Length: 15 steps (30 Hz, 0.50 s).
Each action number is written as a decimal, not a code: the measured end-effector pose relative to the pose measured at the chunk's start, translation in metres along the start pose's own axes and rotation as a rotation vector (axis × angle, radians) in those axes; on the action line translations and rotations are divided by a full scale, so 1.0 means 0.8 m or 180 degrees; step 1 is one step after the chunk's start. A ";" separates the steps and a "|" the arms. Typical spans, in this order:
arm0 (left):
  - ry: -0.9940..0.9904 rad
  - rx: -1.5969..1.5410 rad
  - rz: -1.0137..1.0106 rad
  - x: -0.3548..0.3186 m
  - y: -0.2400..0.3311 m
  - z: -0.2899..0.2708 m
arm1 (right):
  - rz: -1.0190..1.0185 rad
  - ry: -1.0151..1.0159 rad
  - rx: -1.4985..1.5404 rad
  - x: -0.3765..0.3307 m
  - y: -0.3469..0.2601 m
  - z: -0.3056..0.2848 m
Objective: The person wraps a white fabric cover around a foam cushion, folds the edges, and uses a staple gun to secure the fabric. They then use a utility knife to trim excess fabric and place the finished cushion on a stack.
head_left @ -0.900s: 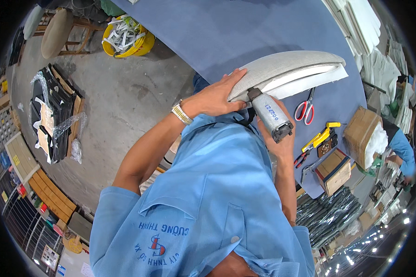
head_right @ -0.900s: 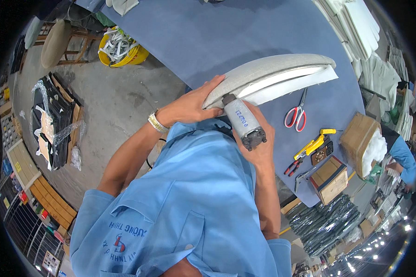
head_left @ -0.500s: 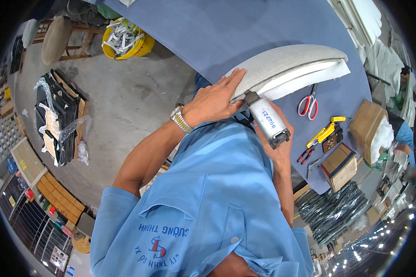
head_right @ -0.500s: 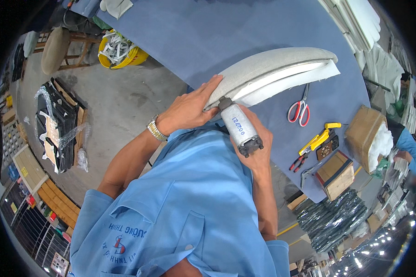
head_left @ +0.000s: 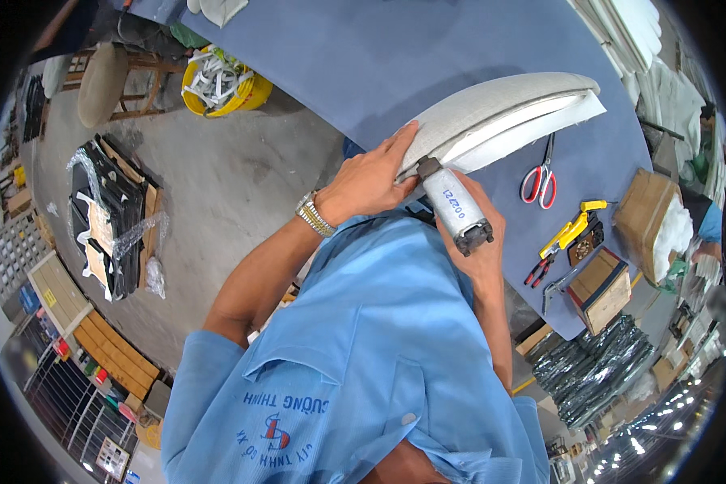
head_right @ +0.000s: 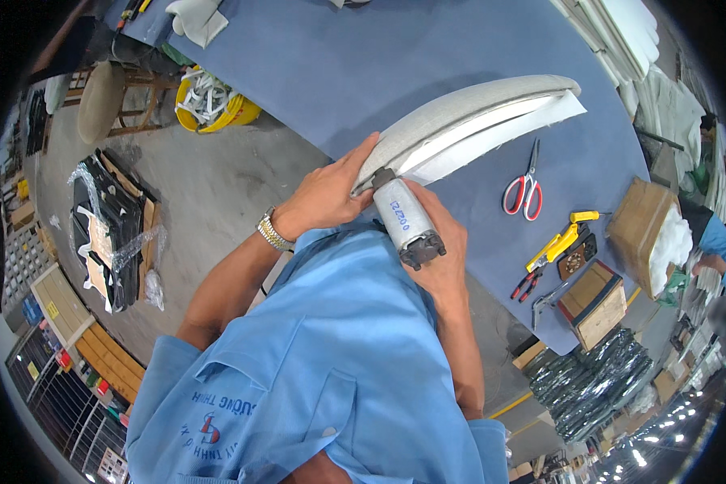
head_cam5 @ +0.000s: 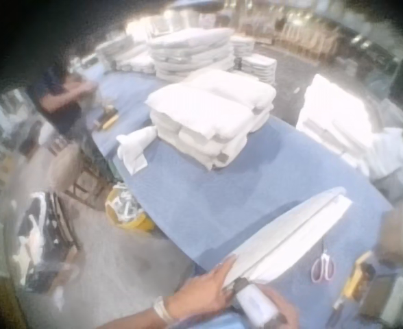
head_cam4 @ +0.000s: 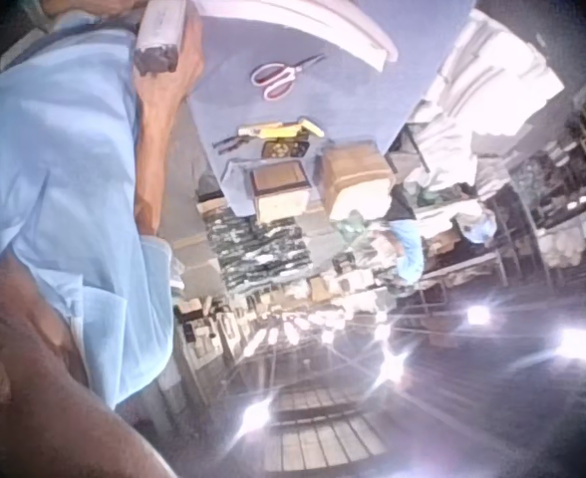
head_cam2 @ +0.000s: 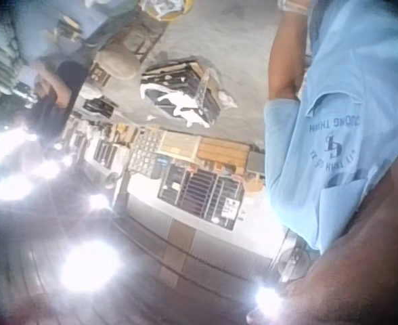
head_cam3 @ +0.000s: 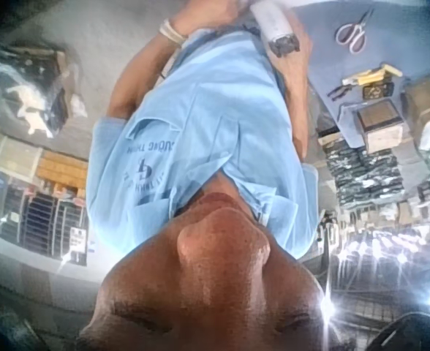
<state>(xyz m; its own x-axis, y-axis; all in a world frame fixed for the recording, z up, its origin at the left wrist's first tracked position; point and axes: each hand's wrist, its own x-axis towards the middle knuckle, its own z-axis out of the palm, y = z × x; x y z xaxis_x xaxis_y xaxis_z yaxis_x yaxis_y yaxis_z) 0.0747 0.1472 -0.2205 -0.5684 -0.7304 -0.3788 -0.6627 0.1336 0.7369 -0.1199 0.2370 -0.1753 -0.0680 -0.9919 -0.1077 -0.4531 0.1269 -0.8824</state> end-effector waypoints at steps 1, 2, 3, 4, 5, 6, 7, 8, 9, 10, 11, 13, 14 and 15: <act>-0.0046 -0.0006 -0.0031 0.001 0.000 -0.006 | -0.0093 0.0032 0.0004 -0.001 0.005 0.001; -0.0060 -0.0007 -0.0019 0.001 0.000 -0.009 | -0.0183 0.0069 0.0008 -0.002 0.008 0.002; -0.0080 -0.0006 -0.0005 -0.001 -0.001 -0.011 | -0.0084 0.0055 -0.0001 -0.007 0.008 0.001; -0.0119 0.0010 0.0024 0.000 -0.003 -0.009 | 0.0025 0.0066 -0.0004 -0.017 0.009 -0.001; -0.0029 0.0054 0.0157 0.002 -0.009 -0.004 | 0.0143 0.0102 -0.0035 -0.025 0.008 -0.006; 0.0051 0.0099 0.0298 0.000 -0.019 0.003 | 0.0134 0.0199 0.0197 -0.033 0.010 -0.007; 0.0097 0.0136 0.0502 0.002 -0.021 0.005 | 0.0131 0.0357 0.0400 -0.042 0.016 -0.008; 0.0017 0.0137 0.0386 0.003 -0.014 0.002 | 0.0132 0.0587 0.0557 -0.051 0.021 -0.015; -0.0089 0.0142 0.0329 0.004 -0.007 0.000 | 0.0151 0.0688 0.0644 -0.057 0.022 -0.021; -0.0092 0.0129 0.0453 0.004 -0.007 0.000 | 0.0049 0.0751 0.0584 -0.059 0.019 -0.031; -0.0106 0.0110 0.0583 0.005 -0.007 0.001 | -0.0052 0.0852 0.0660 -0.060 0.016 -0.039; -0.0245 0.0395 0.0460 0.008 0.006 0.000 | -0.0497 0.1192 0.0648 -0.058 -0.005 -0.064; -0.0317 0.0510 0.0703 0.014 0.003 0.001 | -0.0694 0.1370 0.0690 -0.056 -0.012 -0.072; -0.0389 0.0642 0.0883 0.013 -0.003 -0.001 | -0.0712 0.1533 0.0782 -0.062 -0.022 -0.075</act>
<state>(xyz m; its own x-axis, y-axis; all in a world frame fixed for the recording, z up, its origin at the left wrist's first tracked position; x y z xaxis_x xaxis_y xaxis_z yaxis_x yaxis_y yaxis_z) 0.0708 0.1388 -0.2262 -0.7861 -0.5640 -0.2529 -0.5510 0.4539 0.7003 -0.1620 0.2850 -0.1272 -0.4170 -0.8700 0.2632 -0.2876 -0.1484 -0.9462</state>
